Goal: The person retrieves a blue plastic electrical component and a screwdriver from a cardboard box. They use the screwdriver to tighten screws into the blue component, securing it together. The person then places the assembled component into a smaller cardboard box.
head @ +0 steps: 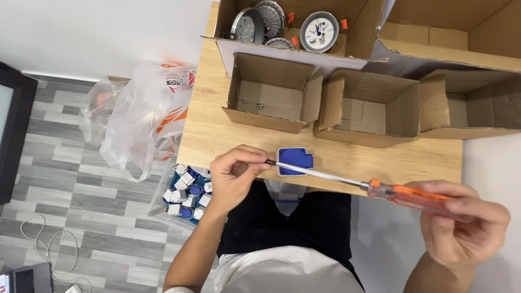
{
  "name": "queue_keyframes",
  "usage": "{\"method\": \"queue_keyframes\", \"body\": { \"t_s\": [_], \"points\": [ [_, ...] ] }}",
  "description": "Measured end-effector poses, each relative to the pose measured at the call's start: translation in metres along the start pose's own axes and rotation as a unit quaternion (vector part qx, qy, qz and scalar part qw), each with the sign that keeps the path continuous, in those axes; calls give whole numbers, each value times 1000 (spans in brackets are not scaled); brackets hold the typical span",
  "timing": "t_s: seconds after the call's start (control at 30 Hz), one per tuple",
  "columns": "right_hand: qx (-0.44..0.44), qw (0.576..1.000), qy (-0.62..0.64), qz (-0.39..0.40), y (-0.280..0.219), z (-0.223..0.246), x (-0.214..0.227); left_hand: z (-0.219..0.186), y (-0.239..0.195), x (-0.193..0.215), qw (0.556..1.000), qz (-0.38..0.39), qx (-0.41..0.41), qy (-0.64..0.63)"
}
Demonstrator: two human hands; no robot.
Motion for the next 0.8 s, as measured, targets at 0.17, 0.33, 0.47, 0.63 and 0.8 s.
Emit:
{"method": "queue_keyframes", "body": {
  "t_s": [0.17, 0.33, 0.47, 0.63, 0.8],
  "points": [
    [45, 995, -51, 76, 12, 16, -8, 15, -5, 3, 997, 28, 50, -45],
    [30, 994, -105, 10, 23, 20, -8, 2, -3, -15, 998, 60, 8, 19],
    [41, 991, -128, -1, 52, 48, -39, -11, 0, -28, 992, 108, -34, 51],
    [45, 997, 22, 53, 68, 29, -21, -33, 18, -54, 970, 176, -110, 124],
    [37, 998, 21, 43, 114, 64, -67, -18, 20, -55, 953, 185, -97, 219]
  ]
}}
Point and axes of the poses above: each hand's wrist, its own y-axis towards the middle knuckle, its own x-axis out of the back of the hand, z = x × y, the point moved 7 cm from there along y, towards the middle knuckle, and after that the axes turned 7 degrees about -x, right-handed, at the moved point
